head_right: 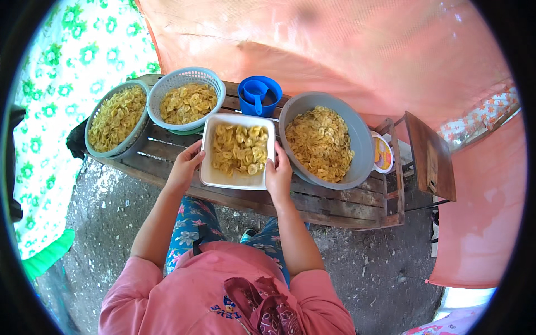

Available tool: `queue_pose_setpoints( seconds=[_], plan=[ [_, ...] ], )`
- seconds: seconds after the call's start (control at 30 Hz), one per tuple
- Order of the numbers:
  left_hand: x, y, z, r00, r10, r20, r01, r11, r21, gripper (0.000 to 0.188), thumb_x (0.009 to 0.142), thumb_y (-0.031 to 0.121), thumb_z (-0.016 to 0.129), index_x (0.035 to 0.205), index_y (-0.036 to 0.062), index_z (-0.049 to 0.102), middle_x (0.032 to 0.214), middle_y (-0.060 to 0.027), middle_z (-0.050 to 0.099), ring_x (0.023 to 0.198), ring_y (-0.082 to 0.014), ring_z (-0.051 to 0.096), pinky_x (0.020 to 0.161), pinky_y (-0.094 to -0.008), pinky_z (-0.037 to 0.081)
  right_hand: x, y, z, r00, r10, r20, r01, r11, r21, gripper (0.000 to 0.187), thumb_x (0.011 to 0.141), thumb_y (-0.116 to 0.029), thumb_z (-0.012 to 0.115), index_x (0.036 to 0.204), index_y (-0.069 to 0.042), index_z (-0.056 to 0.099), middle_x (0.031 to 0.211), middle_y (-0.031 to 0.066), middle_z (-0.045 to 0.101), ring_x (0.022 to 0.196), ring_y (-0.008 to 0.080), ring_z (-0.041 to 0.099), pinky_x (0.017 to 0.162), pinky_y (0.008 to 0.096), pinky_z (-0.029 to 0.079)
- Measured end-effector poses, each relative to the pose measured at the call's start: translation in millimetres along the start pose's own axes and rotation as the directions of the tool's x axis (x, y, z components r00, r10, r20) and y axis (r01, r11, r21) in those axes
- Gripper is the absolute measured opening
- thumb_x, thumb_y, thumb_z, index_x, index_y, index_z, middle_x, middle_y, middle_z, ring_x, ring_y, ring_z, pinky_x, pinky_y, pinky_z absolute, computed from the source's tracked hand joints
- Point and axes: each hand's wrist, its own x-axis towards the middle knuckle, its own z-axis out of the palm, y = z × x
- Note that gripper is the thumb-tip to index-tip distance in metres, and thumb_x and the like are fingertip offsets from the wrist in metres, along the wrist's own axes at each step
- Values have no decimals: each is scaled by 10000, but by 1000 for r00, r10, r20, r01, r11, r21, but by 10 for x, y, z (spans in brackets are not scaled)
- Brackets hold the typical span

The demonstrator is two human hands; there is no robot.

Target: The person scoops yellow snack chips from a large bowl into a white rectangular container using a blue scoop, then levels the contents and closes the container with a lid. The person repeats this process multiple times, transferring chips from the large bowl to the container and occasionally adjusting the scoop or container.

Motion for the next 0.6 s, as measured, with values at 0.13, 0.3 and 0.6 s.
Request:
queue_pose_setpoints(
  seconds=[0.13, 0.3, 0.6],
  plan=[
    [-3, -23, 9, 997, -10, -73, 12, 1000, 26, 432, 944, 88, 573, 1352, -19, 479, 1075, -20, 609, 957, -88, 554, 861, -242, 453, -32, -29, -18, 962, -242, -124, 249, 967, 47, 483, 872, 46, 552, 1345, -24, 486, 930, 29, 567, 778, 90, 498, 721, 235, 436],
    [-98, 26, 25, 998, -59, -29, 59, 998, -1, 453, 931, 78, 594, 1355, -22, 472, 1073, -21, 608, 957, -88, 557, 859, -249, 459, -116, -42, -41, 981, 157, 112, -154, 988, -32, 476, 883, 64, 503, 1352, 16, 444, 1211, 150, 571, 1060, 178, 580, 888, 285, 444],
    [-139, 73, -33, 998, -16, -57, 17, 1000, 21, 463, 928, 84, 601, 1362, -15, 471, 1057, -18, 606, 931, -84, 554, 863, -241, 451, -141, -26, 36, 999, -15, 30, 14, 999, 52, 454, 892, 10, 526, 1341, -6, 460, 1185, 146, 587, 1041, 190, 587, 892, 316, 457]
  ],
)
